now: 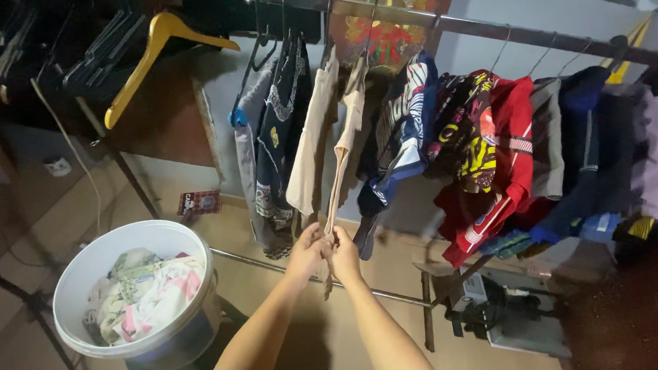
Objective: The person takes wet clothes from a bucket, places each item on a hanger, and hangs them on a metal drying rack. The person handles several garments one at a time, including a beige top, a patterned top, and a floral dress, arranging them on the rack.
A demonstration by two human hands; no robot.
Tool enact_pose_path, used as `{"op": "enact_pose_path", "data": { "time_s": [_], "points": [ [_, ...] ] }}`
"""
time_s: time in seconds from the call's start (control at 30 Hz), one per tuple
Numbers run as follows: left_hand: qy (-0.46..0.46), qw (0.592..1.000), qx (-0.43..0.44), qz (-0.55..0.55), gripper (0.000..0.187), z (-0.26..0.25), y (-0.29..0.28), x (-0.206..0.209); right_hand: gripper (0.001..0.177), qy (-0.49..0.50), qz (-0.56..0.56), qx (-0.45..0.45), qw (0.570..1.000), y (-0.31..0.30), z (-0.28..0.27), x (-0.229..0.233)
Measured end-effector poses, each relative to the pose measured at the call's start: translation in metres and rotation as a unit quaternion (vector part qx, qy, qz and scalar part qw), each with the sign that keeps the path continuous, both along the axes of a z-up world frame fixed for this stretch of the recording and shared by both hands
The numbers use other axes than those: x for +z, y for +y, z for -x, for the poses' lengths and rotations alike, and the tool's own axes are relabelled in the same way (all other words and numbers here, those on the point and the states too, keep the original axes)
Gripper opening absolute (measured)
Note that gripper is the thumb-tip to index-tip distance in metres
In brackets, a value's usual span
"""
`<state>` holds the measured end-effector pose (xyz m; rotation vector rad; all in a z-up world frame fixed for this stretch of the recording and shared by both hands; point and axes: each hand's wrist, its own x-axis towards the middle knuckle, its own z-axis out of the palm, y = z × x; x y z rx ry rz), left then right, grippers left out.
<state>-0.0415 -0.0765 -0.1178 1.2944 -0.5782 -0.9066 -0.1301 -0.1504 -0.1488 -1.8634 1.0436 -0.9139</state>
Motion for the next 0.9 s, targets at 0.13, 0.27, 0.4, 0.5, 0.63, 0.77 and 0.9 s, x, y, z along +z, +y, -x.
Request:
{"op": "enact_pose_path", "data": {
  "time_s": [0.13, 0.27, 0.4, 0.5, 0.63, 0.77, 0.9],
  "points": [
    [-0.011, 1.000, 0.003, 0.007, 0.059, 0.006, 0.007, -0.012, 0.044, -0.017, 0.011, 0.006, 1.000, 0.016, 0.006, 0.013],
    [-0.029, 0.999, 0.025, 0.023, 0.060, 0.000, 0.000, -0.049, 0.049, -0.021, 0.068, 0.012, 0.997, 0.014, 0.011, 0.002],
    [-0.036, 0.997, 0.061, 0.016, 0.052, -0.005, 0.007, -0.046, 0.040, -0.041, 0.086, 0.005, 0.995, 0.010, 0.003, -0.015],
    [-0.075, 0.993, 0.084, -0.030, 0.035, -0.016, 0.006, -0.060, 0.024, -0.034, 0.078, -0.005, 0.996, 0.025, 0.000, 0.001],
    [-0.087, 0.989, 0.100, -0.061, 0.024, -0.031, 0.012, -0.064, 0.018, -0.046, 0.069, 0.007, 0.997, 0.015, -0.020, -0.020],
    [-0.093, 0.986, 0.112, -0.076, 0.026, -0.054, 0.030, -0.049, 0.015, -0.054, 0.066, 0.024, 0.996, 0.021, -0.048, -0.022],
    [-0.099, 0.982, 0.120, -0.104, 0.029, -0.090, 0.044, -0.058, 0.015, -0.046, 0.058, 0.054, 0.996, 0.034, -0.081, -0.019]
  ]
}}
